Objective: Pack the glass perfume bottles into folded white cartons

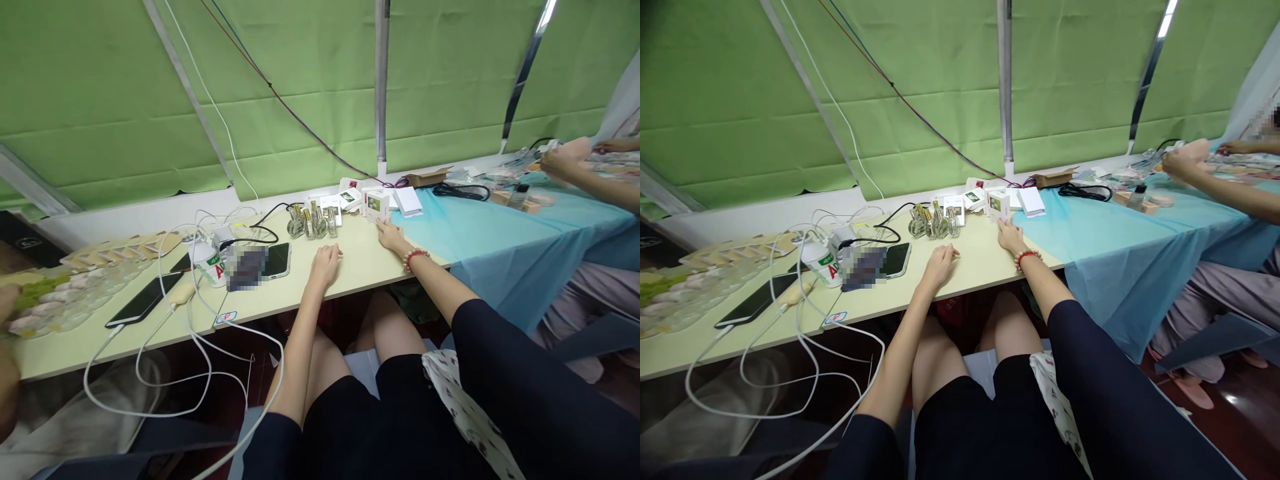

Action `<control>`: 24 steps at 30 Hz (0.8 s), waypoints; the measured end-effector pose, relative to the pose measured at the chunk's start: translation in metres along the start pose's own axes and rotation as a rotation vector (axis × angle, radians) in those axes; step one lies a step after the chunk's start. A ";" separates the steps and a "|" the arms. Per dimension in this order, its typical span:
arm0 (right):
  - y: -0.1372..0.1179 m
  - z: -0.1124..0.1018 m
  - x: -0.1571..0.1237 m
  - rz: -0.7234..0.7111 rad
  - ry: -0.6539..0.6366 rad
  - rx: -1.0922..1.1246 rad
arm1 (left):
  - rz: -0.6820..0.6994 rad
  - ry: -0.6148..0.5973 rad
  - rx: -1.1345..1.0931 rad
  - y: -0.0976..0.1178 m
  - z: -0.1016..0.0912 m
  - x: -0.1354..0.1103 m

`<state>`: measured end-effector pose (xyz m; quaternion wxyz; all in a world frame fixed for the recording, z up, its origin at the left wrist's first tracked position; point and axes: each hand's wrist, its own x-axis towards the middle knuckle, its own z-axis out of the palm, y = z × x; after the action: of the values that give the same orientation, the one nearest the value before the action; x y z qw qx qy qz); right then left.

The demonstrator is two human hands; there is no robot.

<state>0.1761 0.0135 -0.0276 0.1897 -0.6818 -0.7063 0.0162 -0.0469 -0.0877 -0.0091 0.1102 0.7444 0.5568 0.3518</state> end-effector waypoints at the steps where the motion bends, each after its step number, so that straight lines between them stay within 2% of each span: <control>1: -0.001 0.000 0.000 0.003 0.000 -0.003 | 0.001 0.000 0.000 0.000 0.000 0.000; 14: -0.006 -0.001 -0.003 0.041 0.129 -0.017 | -0.009 -0.005 -0.022 0.002 -0.002 -0.002; 19: -0.008 -0.001 -0.002 -0.001 0.091 -0.012 | -0.013 -0.007 -0.017 0.002 -0.002 -0.001; 24: -0.007 -0.002 -0.001 -0.010 -0.003 0.006 | -0.018 -0.010 -0.014 0.002 -0.002 -0.002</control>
<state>0.1701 0.0115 -0.0238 0.1908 -0.6777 -0.7099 0.0187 -0.0469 -0.0908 -0.0076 0.1215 0.7401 0.5606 0.3511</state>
